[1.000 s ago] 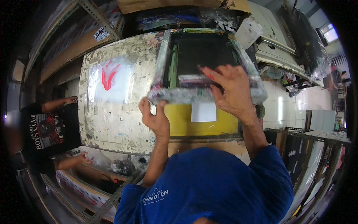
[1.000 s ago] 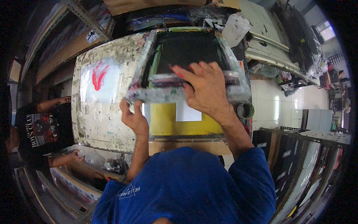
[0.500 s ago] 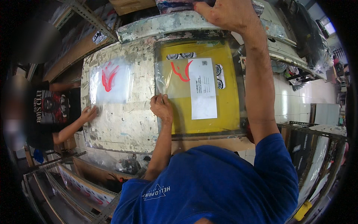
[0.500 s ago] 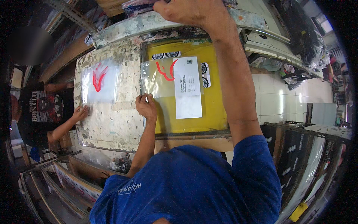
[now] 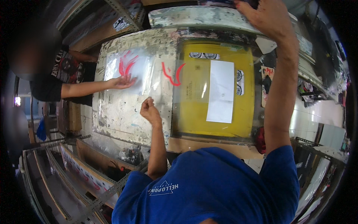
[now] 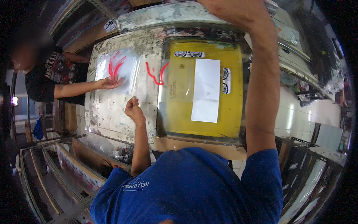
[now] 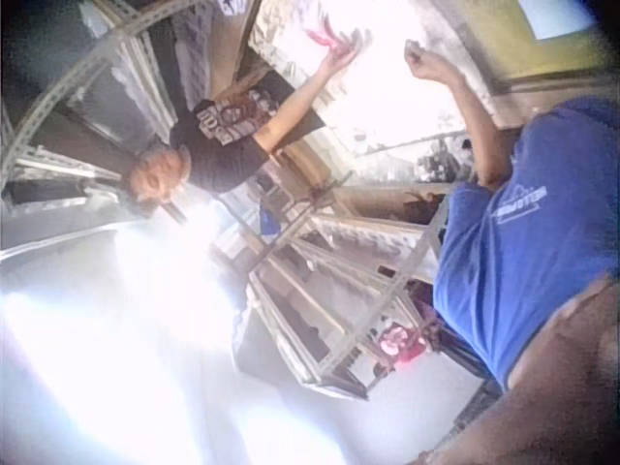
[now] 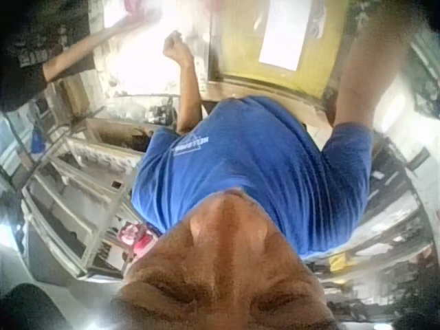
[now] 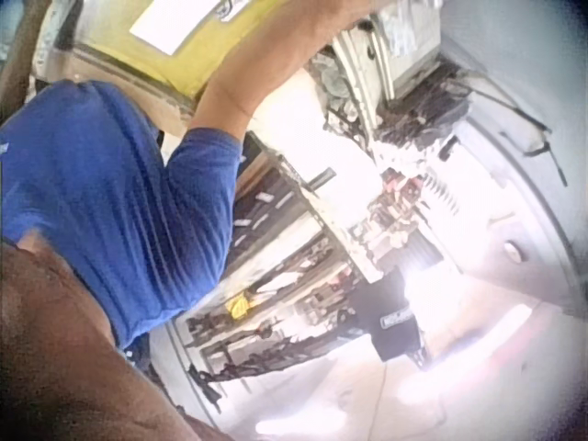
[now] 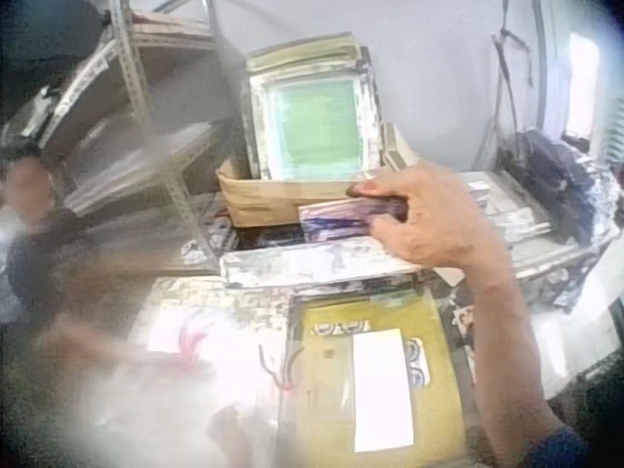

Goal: The person performs screen printing by placing a sheet under the mesh, applying ink with a squeegee, and then lifting the mesh to reveal the printed design.

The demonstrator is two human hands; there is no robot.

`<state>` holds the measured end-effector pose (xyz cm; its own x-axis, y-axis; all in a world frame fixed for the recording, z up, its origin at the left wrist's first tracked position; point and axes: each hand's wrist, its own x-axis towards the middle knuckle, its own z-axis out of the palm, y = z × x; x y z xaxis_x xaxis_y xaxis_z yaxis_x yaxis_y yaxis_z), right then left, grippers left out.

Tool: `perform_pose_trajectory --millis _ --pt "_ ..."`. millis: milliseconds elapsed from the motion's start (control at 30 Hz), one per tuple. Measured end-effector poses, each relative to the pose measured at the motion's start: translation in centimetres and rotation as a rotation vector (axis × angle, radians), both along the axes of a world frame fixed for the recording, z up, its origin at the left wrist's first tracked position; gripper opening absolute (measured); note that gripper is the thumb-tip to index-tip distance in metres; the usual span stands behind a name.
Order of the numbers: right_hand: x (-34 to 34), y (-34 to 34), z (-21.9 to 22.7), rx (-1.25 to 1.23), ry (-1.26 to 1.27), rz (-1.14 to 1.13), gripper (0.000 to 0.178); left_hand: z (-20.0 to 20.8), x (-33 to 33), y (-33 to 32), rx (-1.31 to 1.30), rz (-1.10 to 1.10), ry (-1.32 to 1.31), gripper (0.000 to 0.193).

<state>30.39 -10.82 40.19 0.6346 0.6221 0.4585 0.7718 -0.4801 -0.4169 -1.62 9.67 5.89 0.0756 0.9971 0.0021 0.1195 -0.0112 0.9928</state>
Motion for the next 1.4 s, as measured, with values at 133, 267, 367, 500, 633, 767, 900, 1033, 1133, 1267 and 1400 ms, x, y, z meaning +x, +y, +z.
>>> perform_pose_trajectory --millis 133,267,367,500,633,767,900,1033,1133,1267,1400 --pt "0.9 -0.5 -1.3 0.078 -0.188 0.055 0.043 -1.1 -7.3 5.1 0.093 0.176 0.063 0.015" --pt "-2.4 0.4 -0.2 0.040 -0.167 -0.029 0.040 2.1 -8.9 4.9 0.542 0.682 1.044 0.038" --pt "5.0 -1.8 -3.4 0.089 -0.196 0.114 0.038 4.4 -6.2 5.6 1.071 0.468 0.744 0.033" --pt "4.2 -1.3 -3.4 0.042 -0.364 0.070 0.034 2.1 -0.3 6.6 0.909 -0.009 0.591 0.034" --pt "3.5 -0.9 -2.4 0.034 -0.109 0.130 0.033 -2.9 1.0 9.3 0.598 -0.059 0.841 0.024" --pt "-1.6 0.5 0.3 0.030 -0.179 0.013 0.039 -3.0 1.4 9.1 0.469 -0.130 0.691 0.008" --pt "-1.6 0.4 0.9 -0.029 -0.139 -0.039 0.041 -0.8 3.2 5.2 0.585 -0.433 0.351 0.010" --pt "-1.4 0.4 0.6 -0.027 -0.135 -0.070 0.041 3.2 4.8 -2.6 0.509 -0.868 0.500 0.040" --pt "-0.3 0.1 0.3 0.030 -0.073 0.003 0.041 0.3 5.5 -6.1 0.588 -0.897 0.849 0.056" --pt "-1.9 0.3 1.0 0.031 -0.119 0.001 0.041 -2.2 8.5 -8.0 0.723 -0.995 0.803 0.063" --pt "-1.9 0.1 1.6 -0.016 -0.118 -0.013 0.041 -2.2 12.6 -9.9 0.826 -1.077 0.781 0.066"
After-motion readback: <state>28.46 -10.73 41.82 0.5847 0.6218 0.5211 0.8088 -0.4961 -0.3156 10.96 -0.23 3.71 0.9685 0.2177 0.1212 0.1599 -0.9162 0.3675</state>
